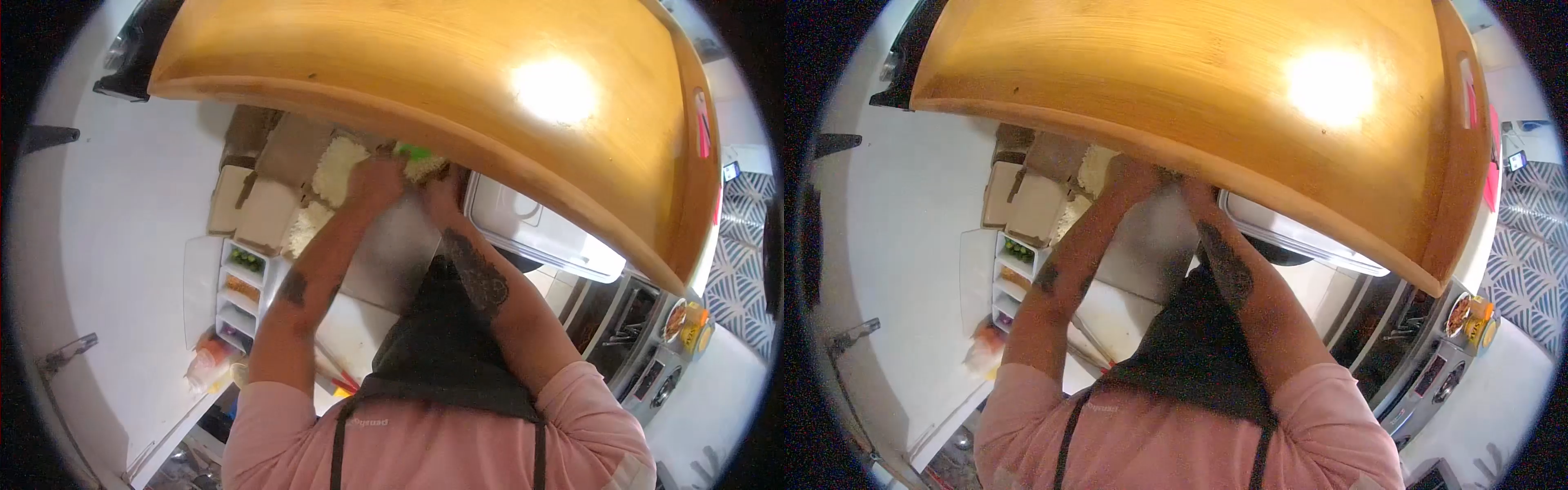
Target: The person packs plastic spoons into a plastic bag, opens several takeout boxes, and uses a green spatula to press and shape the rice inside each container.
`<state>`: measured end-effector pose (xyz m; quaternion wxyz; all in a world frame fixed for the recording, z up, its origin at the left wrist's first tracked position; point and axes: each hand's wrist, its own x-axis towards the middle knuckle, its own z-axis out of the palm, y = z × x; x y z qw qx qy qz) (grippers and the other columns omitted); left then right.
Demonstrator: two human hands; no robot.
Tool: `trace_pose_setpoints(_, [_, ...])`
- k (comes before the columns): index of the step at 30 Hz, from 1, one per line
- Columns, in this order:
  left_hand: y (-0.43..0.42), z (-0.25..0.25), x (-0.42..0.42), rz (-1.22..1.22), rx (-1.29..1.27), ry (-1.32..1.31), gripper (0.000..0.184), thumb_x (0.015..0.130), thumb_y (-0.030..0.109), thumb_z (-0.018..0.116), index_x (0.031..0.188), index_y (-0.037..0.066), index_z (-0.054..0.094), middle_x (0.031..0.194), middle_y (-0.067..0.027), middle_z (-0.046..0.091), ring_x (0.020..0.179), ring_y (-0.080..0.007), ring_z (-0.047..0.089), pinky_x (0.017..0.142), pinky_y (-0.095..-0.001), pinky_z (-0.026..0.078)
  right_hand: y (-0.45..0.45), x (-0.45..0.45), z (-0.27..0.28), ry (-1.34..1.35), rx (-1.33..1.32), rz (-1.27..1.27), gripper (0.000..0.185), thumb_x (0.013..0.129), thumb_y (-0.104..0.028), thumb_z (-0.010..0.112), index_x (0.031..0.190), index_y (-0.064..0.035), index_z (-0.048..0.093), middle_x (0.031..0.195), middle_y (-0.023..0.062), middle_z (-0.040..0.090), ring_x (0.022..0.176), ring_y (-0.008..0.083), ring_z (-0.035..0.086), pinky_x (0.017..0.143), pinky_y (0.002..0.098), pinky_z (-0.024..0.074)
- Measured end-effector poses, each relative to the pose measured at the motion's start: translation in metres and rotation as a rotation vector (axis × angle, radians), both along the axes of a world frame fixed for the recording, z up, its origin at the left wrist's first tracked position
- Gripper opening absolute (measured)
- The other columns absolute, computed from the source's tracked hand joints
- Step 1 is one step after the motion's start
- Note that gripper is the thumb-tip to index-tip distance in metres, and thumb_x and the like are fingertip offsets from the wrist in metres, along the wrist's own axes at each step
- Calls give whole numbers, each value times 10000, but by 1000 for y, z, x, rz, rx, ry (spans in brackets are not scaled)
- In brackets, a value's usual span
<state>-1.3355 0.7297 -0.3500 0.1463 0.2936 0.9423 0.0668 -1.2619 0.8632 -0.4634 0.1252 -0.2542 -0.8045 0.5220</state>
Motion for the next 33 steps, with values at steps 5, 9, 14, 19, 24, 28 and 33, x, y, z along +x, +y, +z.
trace_pose_setpoints(5, [-37,4,9,-37,-119,-28,345,940,188,461,1238,140,629,983,-191,686,924,-359,683,791,-479,546,-2,-1,2,8,6,-48,429,919,-148,573,1315,-7,484,1252,189,540,1167,327,530,990,439,427])
trace_pose_setpoints(9, [-40,18,11,-13,-59,-62,350,923,187,481,1239,155,630,957,-183,686,896,-347,688,762,-491,548,-1,0,6,16,-4,-79,401,921,-161,571,1284,-2,511,1211,188,559,1132,323,550,965,443,443])
trace_pose_setpoints(14, [-34,5,23,-112,-68,-149,452,911,210,495,1359,225,557,1065,-177,671,1004,-339,655,828,-485,539,-4,3,10,6,-43,-70,369,923,-176,568,1246,3,544,1161,188,584,1089,318,575,933,447,464])
trace_pose_setpoints(19, [-36,-4,9,-162,-200,-201,483,912,201,491,1391,241,536,1042,-175,674,957,-341,668,803,-482,545,-6,8,21,-48,-165,-12,345,926,-191,565,1207,8,577,1110,187,608,1046,312,600,901,452,485])
trace_pose_setpoints(24, [-38,17,9,-189,-144,-124,456,906,177,505,1349,245,585,997,-168,688,930,-326,685,769,-477,548,1,-4,-17,-317,-413,87,330,928,-207,562,1169,14,610,1059,186,632,1003,307,625,870,456,507])
trace_pose_setpoints(28, [-57,-9,17,61,398,-32,438,948,205,510,1382,230,566,1038,-175,689,958,-331,677,836,-443,541,-5,-4,-36,-317,-597,180,251,951,-181,532,1100,-8,635,972,144,654,935,259,632,806,421,513])
trace_pose_setpoints(33, [-71,5,41,489,755,-158,434,986,229,544,1403,114,535,1109,-210,665,1006,-313,656,895,-401,501,-19,-6,-13,-69,-1103,5,160,978,-154,526,1064,-42,602,974,85,628,861,187,617,742,334,511])
